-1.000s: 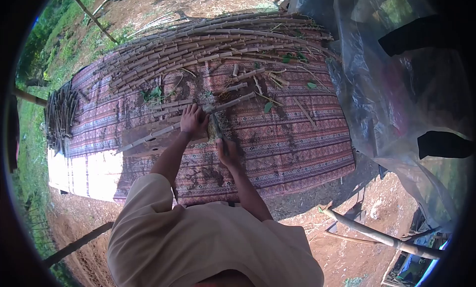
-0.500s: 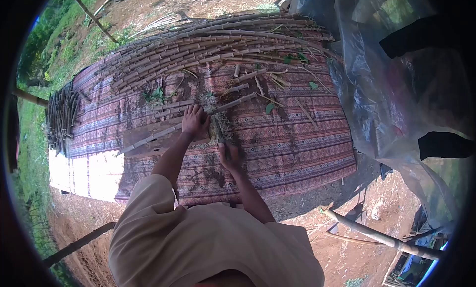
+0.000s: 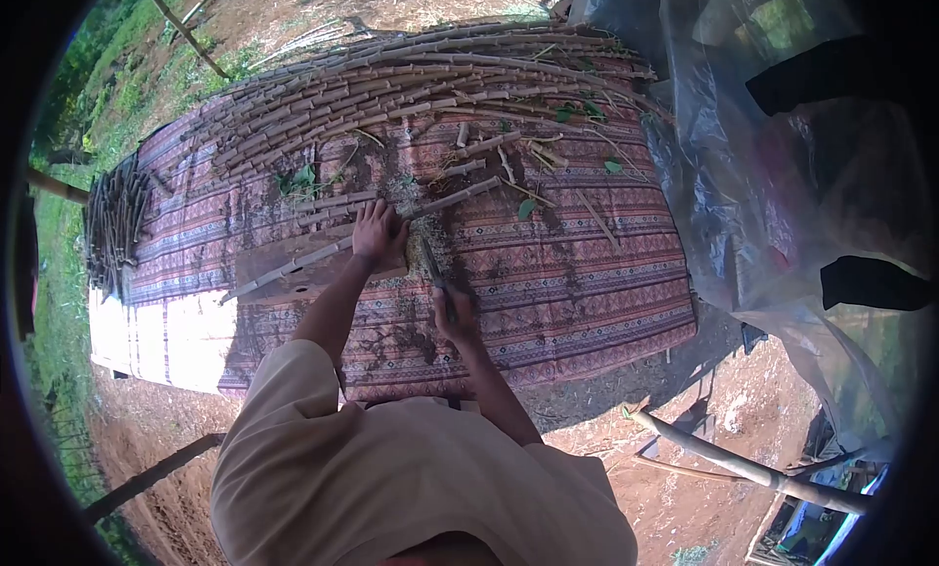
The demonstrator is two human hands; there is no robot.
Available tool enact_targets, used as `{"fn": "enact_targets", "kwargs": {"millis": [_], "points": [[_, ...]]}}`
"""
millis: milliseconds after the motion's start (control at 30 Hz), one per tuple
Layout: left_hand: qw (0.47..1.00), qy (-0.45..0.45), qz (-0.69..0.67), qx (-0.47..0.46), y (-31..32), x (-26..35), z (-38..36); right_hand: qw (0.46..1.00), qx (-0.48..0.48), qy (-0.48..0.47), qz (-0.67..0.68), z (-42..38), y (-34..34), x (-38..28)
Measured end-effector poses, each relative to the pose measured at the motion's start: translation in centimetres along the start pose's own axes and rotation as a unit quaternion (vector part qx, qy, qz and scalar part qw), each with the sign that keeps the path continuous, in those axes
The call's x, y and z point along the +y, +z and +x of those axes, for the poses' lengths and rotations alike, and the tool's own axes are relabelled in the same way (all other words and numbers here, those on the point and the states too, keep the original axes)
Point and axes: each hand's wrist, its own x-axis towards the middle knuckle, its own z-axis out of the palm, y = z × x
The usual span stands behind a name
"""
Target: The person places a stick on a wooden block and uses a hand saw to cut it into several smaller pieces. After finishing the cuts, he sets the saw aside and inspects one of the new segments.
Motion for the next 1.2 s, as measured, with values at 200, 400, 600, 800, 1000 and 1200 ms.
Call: {"fn": "enact_targets", "kwargs": {"millis": [200,400,600,800,1000,1200], "points": [[0.999,-0.030,0.000,-0.013,-0.4,0.3,0.2,1.000,-0.005,-0.001,-0.001,2.3,0.8,0.9],[1.000,-0.006,0.012,0.018,0.3,0.0,0.0,1.000,-0.020,0.020,0.005,-4.1,-1.7,-0.2],[1.000,-0.009,-0.013,-0.005,0.0,-0.2,0.1,1.000,-0.007,0.011,-0.025,5.4,1.8,-1.3],[0.999,-0.030,-0.002,-0.036,-0.4,0.2,0.3,0.999,-0.014,0.033,-0.001,-2.2,-0.6,0.0],[1.000,0.012,0.008,0.003,0.4,-0.4,-0.1,0.998,0.055,-0.027,-0.019,-3.1,0.8,0.8],[1.000,-0.010,-0.004,-0.024,0.0,-0.2,0.1,1.000,0.004,0.000,-0.013,2.0,1.1,-0.1]]}}
